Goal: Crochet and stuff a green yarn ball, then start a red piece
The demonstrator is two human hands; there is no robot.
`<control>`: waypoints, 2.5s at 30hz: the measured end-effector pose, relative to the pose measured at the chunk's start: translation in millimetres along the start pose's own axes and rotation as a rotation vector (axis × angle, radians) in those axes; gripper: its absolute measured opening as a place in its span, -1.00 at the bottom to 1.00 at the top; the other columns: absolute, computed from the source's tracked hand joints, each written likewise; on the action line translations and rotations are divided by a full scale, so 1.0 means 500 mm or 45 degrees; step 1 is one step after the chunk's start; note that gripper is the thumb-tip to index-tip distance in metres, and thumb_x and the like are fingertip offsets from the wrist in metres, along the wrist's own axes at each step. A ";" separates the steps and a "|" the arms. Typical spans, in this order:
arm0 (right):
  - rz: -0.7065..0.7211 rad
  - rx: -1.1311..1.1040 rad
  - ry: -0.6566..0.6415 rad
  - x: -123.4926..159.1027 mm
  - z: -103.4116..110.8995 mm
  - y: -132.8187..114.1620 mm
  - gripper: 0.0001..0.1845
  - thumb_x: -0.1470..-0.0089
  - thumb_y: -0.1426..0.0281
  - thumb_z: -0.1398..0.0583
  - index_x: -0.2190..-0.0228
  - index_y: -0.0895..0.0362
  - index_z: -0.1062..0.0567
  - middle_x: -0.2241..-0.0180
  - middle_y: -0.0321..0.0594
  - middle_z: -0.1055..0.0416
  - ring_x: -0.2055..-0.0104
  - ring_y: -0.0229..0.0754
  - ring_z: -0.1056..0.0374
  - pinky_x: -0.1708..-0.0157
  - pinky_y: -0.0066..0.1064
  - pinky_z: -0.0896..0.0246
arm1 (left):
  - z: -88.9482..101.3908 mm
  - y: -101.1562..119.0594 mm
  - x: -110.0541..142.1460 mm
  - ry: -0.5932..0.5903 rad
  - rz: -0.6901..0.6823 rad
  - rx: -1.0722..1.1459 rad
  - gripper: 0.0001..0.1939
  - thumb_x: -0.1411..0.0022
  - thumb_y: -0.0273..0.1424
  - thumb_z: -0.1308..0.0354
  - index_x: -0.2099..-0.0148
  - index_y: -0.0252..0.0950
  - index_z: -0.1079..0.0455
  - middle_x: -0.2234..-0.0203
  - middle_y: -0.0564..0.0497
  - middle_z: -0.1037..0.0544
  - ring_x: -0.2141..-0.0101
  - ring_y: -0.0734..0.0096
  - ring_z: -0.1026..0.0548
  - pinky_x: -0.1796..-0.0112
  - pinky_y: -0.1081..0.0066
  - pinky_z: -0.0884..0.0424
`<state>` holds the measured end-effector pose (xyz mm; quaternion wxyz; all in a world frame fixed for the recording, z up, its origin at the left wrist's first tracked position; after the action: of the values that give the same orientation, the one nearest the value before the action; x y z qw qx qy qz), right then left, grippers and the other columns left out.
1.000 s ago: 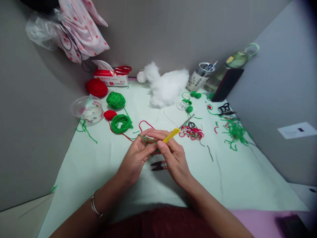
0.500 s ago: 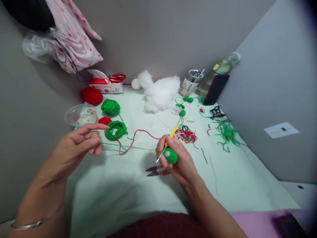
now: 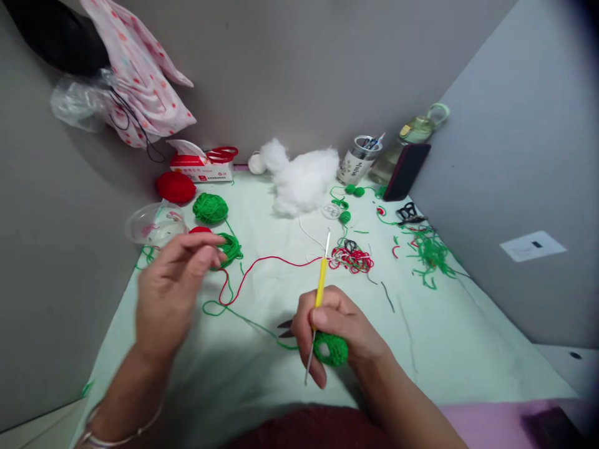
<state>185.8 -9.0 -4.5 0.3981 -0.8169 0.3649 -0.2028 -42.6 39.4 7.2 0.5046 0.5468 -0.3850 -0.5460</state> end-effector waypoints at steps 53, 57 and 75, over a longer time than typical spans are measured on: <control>0.860 0.885 0.653 -0.027 0.045 0.021 -0.75 -0.30 0.44 -0.28 0.11 -0.12 -0.70 0.21 -0.22 -0.63 0.13 -0.13 -0.50 0.24 -0.29 -0.48 | -0.114 -0.052 0.073 -0.600 0.629 0.975 -0.45 -0.31 -0.32 -0.35 -0.31 -0.15 -0.37 0.09 -0.03 -0.65 0.03 0.32 -0.59 -0.03 0.36 -0.43; 0.801 0.959 0.678 -0.033 0.045 0.018 -0.78 -0.30 0.39 -0.27 0.11 -0.10 -0.70 0.17 -0.18 -0.64 0.12 -0.10 -0.52 0.25 -0.25 -0.48 | -0.116 -0.058 0.075 -0.565 0.601 0.963 -0.42 -0.30 -0.40 -0.36 -0.32 -0.09 -0.35 0.02 0.00 -0.61 -0.04 0.31 -0.55 -0.10 0.33 -0.42; 0.656 0.465 0.604 -0.035 0.058 0.010 -0.80 -0.35 0.24 -0.23 0.24 0.07 -0.59 0.29 -0.22 -0.66 0.38 -0.25 -0.53 0.37 -0.40 -0.48 | -0.109 -0.060 0.074 -0.598 0.542 0.759 -0.51 -0.32 -0.30 -0.31 -0.26 -0.17 -0.44 0.03 -0.08 -0.59 -0.01 0.21 -0.54 -0.07 0.27 -0.42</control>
<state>190.1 16.7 -26.5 0.4792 -0.5449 0.5977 -0.3410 10.9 16.6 -35.5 0.3249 0.4380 -0.7343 -0.4043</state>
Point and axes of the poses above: each hand's wrist, its own x-axis away from the middle knuckle, its own z-axis out of the back of the hand, y = z × x, the point moved 1 cm from there along -x, towards the middle knuckle
